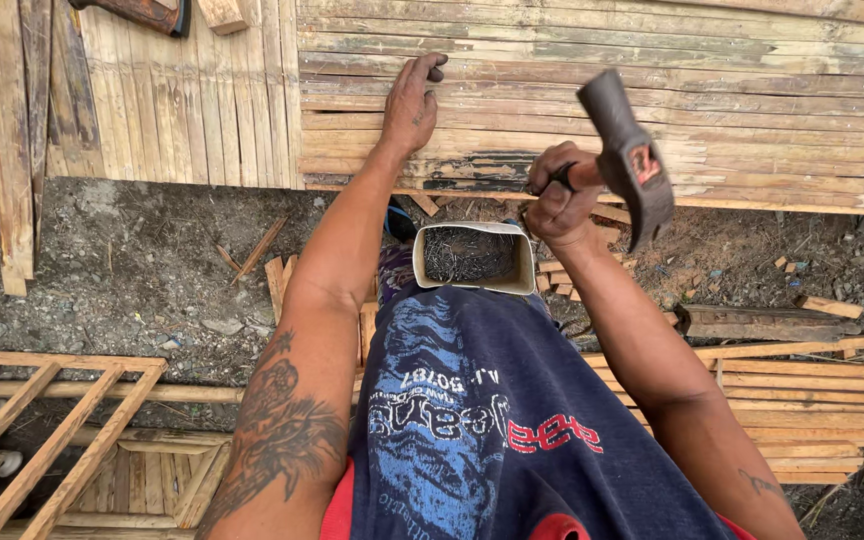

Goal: The person hammers nails into a wooden plank using a hammer. They repeatedly pick nails from a container and drive them into the wood while standing on a wooden platform.

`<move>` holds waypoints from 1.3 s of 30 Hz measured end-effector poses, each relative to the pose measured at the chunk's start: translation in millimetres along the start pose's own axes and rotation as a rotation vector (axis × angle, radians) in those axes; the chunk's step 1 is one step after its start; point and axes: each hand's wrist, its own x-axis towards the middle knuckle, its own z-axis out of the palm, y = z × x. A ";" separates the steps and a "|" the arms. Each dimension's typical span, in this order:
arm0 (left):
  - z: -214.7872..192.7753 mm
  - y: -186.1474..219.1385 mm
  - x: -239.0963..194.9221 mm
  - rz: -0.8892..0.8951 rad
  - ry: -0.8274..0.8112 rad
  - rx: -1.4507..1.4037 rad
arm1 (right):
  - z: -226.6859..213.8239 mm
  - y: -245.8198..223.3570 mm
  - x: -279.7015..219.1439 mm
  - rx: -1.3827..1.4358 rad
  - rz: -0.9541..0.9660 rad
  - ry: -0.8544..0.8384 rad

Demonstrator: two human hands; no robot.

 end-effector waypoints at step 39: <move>240.9 222.8 -150.7 0.505 -0.939 0.241 | -247.6 122.6 -175.2 -0.147 0.685 -0.057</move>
